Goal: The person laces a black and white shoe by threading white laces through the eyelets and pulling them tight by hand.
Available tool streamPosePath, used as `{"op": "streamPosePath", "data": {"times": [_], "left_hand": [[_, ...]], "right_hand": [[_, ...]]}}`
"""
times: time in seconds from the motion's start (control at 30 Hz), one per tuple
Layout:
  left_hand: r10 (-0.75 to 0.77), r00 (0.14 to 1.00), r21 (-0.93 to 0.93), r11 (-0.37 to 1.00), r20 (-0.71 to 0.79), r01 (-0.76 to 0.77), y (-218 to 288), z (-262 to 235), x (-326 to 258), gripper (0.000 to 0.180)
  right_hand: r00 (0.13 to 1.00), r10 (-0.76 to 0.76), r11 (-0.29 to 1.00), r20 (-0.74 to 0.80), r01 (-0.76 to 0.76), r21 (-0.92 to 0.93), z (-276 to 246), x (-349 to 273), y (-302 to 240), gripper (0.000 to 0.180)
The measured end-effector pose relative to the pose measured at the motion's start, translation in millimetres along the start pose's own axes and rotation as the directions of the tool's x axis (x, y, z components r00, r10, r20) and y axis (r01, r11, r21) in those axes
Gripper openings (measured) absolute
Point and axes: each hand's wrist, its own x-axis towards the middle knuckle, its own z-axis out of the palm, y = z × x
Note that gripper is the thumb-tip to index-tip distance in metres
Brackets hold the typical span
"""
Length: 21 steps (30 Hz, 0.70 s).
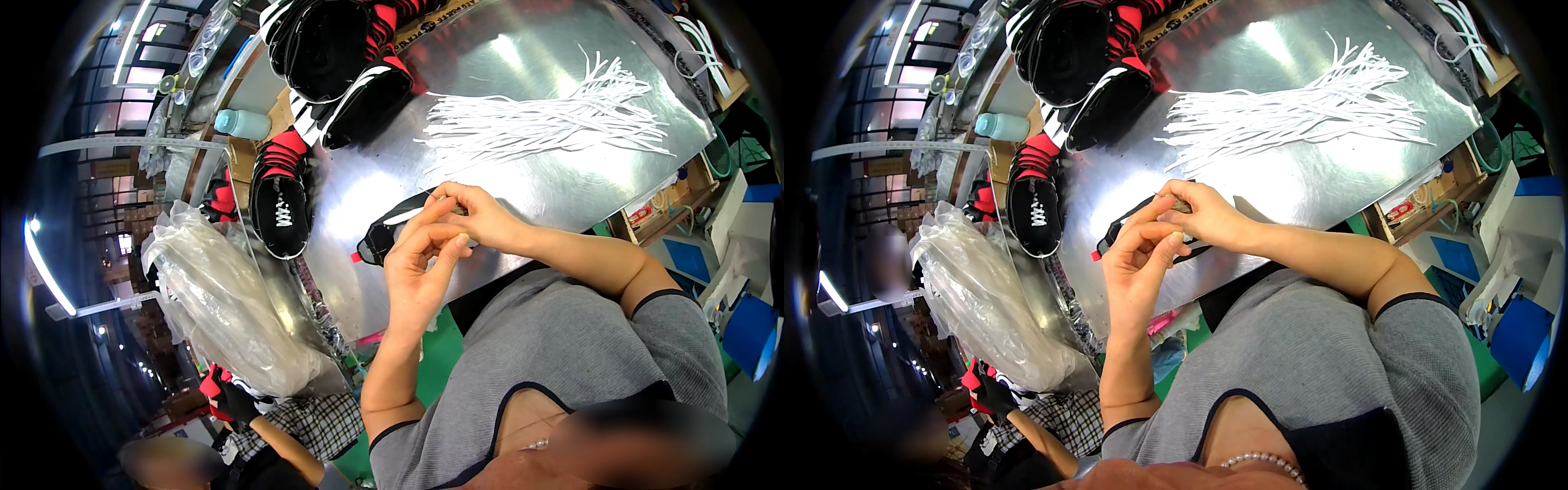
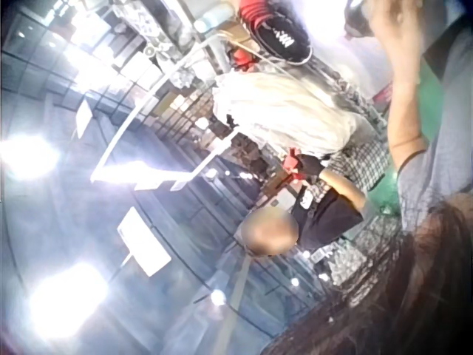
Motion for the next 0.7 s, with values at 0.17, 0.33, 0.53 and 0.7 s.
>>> {"op": "streamPosePath", "data": {"times": [0.17, 0.33, 0.53, 0.7], "left_hand": [[0.027, 0.998, 0.036, 0.999, -0.05, -0.026, 4, 1, -3, 0.012], [0.066, 0.996, -0.023, 0.997, -0.056, -0.068, 0, -1, -4, 0.011], [0.096, 0.994, 0.044, 0.995, -0.049, -0.093, -2, -6, -5, 0.011], [0.051, 0.999, -0.007, 0.999, -0.007, -0.051, 1, -10, 1, 0.013]], "right_hand": [[0.996, -0.062, 0.997, -0.057, 0.059, -0.057, 0, 2, 2, 0.015], [0.999, 0.017, 0.994, -0.04, -0.012, 0.105, -1, 2, 1, 0.012], [0.995, -0.085, 0.996, -0.057, 0.083, -0.046, 2, 4, 2, 0.011], [0.999, -0.047, 0.997, -0.025, 0.046, -0.054, 6, 3, -5, 0.013]]}}
